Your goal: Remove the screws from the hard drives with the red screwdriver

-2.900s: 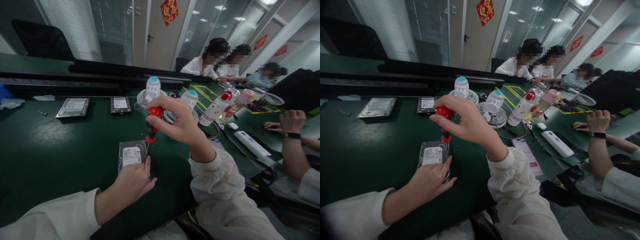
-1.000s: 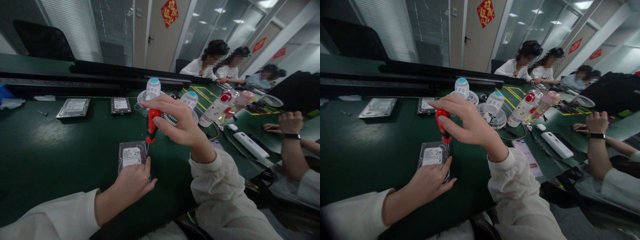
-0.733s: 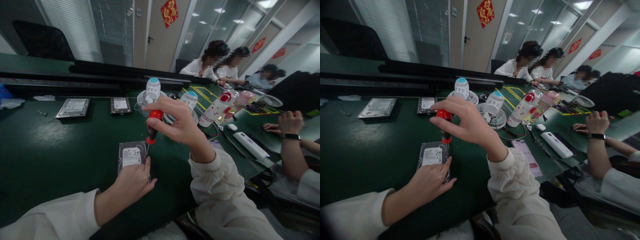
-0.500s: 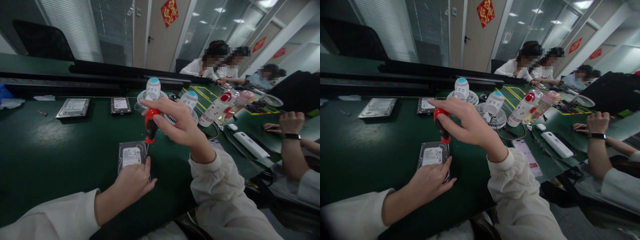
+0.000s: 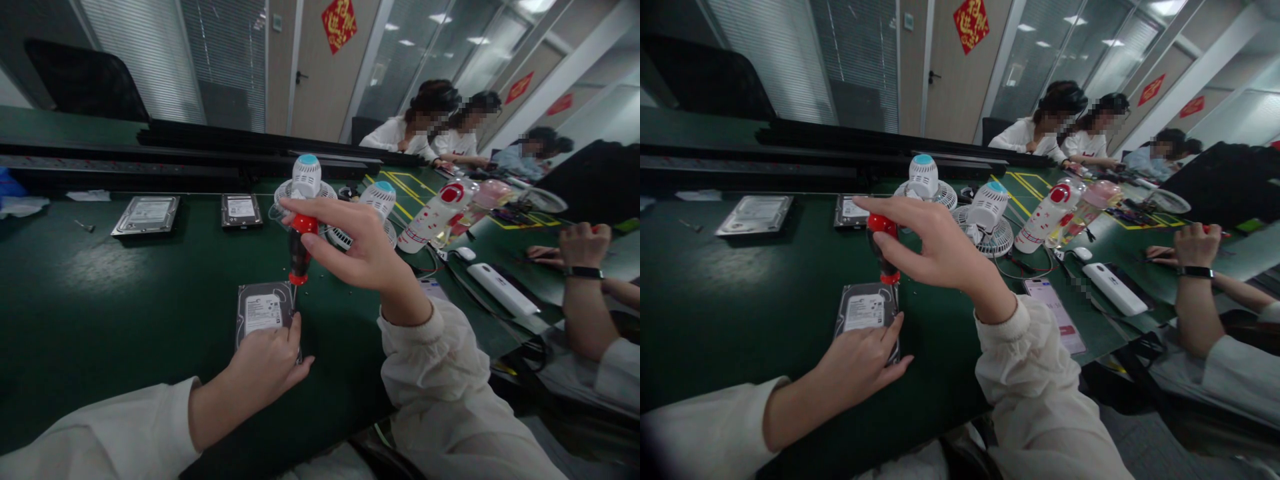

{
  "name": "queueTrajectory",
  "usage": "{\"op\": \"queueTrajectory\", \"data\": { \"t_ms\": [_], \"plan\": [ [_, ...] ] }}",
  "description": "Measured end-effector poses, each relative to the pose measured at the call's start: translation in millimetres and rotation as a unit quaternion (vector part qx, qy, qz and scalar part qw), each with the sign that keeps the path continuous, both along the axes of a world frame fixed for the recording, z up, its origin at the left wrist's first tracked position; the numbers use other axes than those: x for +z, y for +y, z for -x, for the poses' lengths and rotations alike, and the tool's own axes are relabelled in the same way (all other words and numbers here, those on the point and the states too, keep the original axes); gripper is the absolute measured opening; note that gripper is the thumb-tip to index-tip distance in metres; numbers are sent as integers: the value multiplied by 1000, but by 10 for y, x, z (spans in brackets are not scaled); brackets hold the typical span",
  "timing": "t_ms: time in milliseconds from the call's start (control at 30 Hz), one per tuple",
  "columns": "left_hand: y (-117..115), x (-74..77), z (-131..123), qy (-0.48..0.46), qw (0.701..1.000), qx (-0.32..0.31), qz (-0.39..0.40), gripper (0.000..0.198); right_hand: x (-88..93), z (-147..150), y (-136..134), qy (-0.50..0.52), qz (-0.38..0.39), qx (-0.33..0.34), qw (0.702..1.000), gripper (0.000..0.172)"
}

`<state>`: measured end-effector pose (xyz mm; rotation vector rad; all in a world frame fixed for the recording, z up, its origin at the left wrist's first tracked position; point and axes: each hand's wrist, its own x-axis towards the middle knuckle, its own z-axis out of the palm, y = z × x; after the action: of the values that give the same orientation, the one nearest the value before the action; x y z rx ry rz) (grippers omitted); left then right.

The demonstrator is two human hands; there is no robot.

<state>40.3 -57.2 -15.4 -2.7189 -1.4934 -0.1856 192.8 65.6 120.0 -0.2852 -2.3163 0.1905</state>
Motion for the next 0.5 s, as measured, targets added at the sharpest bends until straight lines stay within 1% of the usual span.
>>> {"op": "queueTrajectory", "data": {
  "t_ms": [100,267,500],
  "plan": [
    [-1,-2,-1,3,1000,1,3,66,-1,19,-4,13,3,-18,1000,31],
    [1,10,2,9,1000,-2,-5,67,11,28,-1,6,16,-12,1000,28],
    [0,23,-3,8,1000,3,6,67,24,-3,13,-14,8,29,999,35]
  ]
}}
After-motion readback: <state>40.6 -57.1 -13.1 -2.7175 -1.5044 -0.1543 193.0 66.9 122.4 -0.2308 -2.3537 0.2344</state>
